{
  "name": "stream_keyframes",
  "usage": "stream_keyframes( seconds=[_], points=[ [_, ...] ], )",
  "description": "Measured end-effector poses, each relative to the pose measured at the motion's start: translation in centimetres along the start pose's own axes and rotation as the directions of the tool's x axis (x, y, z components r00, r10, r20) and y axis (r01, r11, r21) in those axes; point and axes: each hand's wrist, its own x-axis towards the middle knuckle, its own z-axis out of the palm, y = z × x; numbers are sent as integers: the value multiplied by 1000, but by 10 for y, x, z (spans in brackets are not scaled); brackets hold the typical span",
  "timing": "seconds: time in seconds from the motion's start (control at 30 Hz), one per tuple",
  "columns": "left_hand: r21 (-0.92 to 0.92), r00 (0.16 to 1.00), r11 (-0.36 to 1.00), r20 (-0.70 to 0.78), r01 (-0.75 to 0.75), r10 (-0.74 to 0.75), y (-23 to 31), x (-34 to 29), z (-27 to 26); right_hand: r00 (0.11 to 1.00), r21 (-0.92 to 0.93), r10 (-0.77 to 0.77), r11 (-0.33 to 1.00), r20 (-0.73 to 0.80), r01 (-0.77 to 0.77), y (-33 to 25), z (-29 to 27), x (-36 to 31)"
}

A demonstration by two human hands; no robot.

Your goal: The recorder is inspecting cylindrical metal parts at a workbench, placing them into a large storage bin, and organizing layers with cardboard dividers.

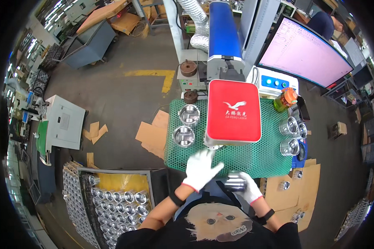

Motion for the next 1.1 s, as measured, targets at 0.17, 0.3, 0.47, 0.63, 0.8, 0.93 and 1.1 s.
stream_keyframes(
  seconds=[0.17,0.3,0.47,0.63,0.8,0.93,1.1],
  points=[
    [33,988,991,-80,-127,130,-30,78,84,994,-14,-69,998,-88,68,-28,-39,-10],
    [-304,994,952,-106,-32,0,-80,71,131,994,-180,-95,980,-55,84,-57,-32,22],
    [-405,933,890,-189,211,-308,-30,63,-8,708,-724,-691,411,149,554,-69,-50,150],
    [-852,840,434,13,293,-543,-77,-47,-36,597,-668,-623,156,505,728,-70,49,180],
    [-910,590,122,151,396,-793,-94,-164,-71,788,-473,-458,631,411,614,-71,109,159],
    [-940,369,-65,194,334,-909,-129,-267,-56,814,-865,-421,121,399,487,-79,124,144],
    [-943,242,-164,238,291,-941,-103,-312,-83,742,-826,-364,-286,563,486,-82,115,151]
  ],
)
